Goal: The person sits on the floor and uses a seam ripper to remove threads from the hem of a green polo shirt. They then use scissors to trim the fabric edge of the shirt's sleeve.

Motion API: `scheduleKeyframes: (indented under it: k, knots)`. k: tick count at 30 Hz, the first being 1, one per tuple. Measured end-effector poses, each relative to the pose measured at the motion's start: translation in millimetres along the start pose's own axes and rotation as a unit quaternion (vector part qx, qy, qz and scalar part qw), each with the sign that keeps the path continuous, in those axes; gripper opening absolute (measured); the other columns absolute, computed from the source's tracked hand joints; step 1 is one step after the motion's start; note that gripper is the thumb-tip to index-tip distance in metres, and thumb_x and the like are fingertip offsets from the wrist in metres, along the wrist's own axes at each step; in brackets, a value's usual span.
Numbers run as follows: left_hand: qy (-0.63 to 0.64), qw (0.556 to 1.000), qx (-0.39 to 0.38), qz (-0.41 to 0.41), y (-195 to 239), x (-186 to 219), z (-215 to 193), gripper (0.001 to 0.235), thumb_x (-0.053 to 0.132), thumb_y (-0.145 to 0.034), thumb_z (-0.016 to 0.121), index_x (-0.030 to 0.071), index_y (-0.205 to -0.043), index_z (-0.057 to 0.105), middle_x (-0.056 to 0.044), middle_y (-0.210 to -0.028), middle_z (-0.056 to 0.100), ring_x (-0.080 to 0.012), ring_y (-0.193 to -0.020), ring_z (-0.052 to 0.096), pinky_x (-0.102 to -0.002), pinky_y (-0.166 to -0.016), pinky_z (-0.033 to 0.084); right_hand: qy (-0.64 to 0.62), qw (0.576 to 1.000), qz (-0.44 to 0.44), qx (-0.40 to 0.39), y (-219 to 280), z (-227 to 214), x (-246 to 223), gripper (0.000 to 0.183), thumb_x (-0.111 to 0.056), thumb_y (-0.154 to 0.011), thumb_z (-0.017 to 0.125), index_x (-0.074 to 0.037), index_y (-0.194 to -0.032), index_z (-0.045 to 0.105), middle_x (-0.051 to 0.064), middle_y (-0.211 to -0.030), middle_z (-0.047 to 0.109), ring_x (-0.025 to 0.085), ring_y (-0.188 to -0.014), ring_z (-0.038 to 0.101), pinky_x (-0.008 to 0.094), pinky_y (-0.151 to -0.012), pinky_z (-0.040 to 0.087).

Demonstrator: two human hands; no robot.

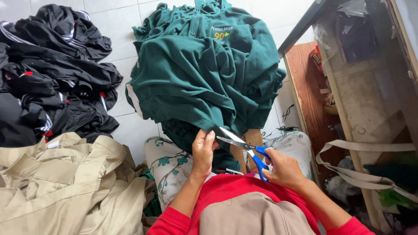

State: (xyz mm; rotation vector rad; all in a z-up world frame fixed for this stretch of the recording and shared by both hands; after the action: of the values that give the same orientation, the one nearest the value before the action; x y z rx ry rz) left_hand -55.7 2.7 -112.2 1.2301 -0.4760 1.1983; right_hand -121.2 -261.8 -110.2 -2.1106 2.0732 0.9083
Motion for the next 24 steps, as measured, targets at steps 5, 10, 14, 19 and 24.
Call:
scheduleKeyframes:
  k: [5,10,14,19,24]
  knots:
    - [0.061,0.996,0.033,-0.049,-7,-3,-1,0.039,0.022,-0.099,0.066,0.010,-0.136,0.063,-0.012,-0.117,0.074,-0.0209,-0.105,0.072,-0.039,-0.094,0.060,0.011,0.999,-0.031,0.002,0,-8,-11,0.038,-0.043,-0.074,0.084,-0.024,-0.096,0.059,-0.002,-0.078,0.070,0.022,-0.078,0.074,0.038,-0.066,0.060]
    - [0.050,0.995,0.073,-0.045,-15,-18,-15,0.036,0.022,-0.099,0.069,0.006,-0.131,0.067,-0.012,-0.116,0.074,-0.0192,-0.104,0.071,-0.038,-0.095,0.059,0.022,0.998,-0.053,0.021,0,-13,-15,0.038,-0.039,-0.074,0.086,-0.022,-0.097,0.061,0.000,-0.077,0.069,0.023,-0.076,0.073,0.037,-0.063,0.060]
    - [0.036,0.995,0.076,-0.047,-11,-33,-30,0.036,0.023,-0.100,0.068,0.005,-0.132,0.068,-0.016,-0.120,0.073,-0.0246,-0.108,0.071,-0.044,-0.097,0.057,0.081,0.988,-0.088,0.096,-2,-16,-12,0.045,-0.043,-0.072,0.086,-0.021,-0.100,0.060,-0.002,-0.078,0.067,0.023,-0.076,0.072,0.039,-0.061,0.058]
    - [0.062,0.994,0.057,-0.075,1,-28,-31,0.038,0.023,-0.101,0.064,0.009,-0.135,0.064,-0.014,-0.115,0.075,-0.0259,-0.106,0.073,-0.044,-0.098,0.057,0.090,0.973,-0.150,0.149,-8,-21,-16,0.046,-0.044,-0.067,0.087,-0.024,-0.095,0.057,-0.005,-0.076,0.064,0.020,-0.074,0.068,0.035,-0.059,0.055]
    - [0.044,0.996,0.041,-0.067,15,-1,-23,0.038,0.024,-0.102,0.062,0.009,-0.137,0.062,-0.015,-0.118,0.074,-0.0291,-0.110,0.071,-0.046,-0.101,0.055,0.098,0.963,-0.179,0.176,-12,-34,-22,0.045,-0.046,-0.067,0.084,-0.024,-0.094,0.055,-0.006,-0.074,0.062,0.019,-0.074,0.067,0.036,-0.057,0.053]
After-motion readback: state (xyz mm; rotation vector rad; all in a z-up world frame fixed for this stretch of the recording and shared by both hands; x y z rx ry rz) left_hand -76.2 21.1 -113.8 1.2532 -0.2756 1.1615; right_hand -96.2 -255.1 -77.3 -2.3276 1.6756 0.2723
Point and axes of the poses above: each hand's wrist, its own y-axis away from the middle knuckle, its own z-axis out of the palm, x = y × z, the point moved 8 cm from there along -y, towards the middle knuckle
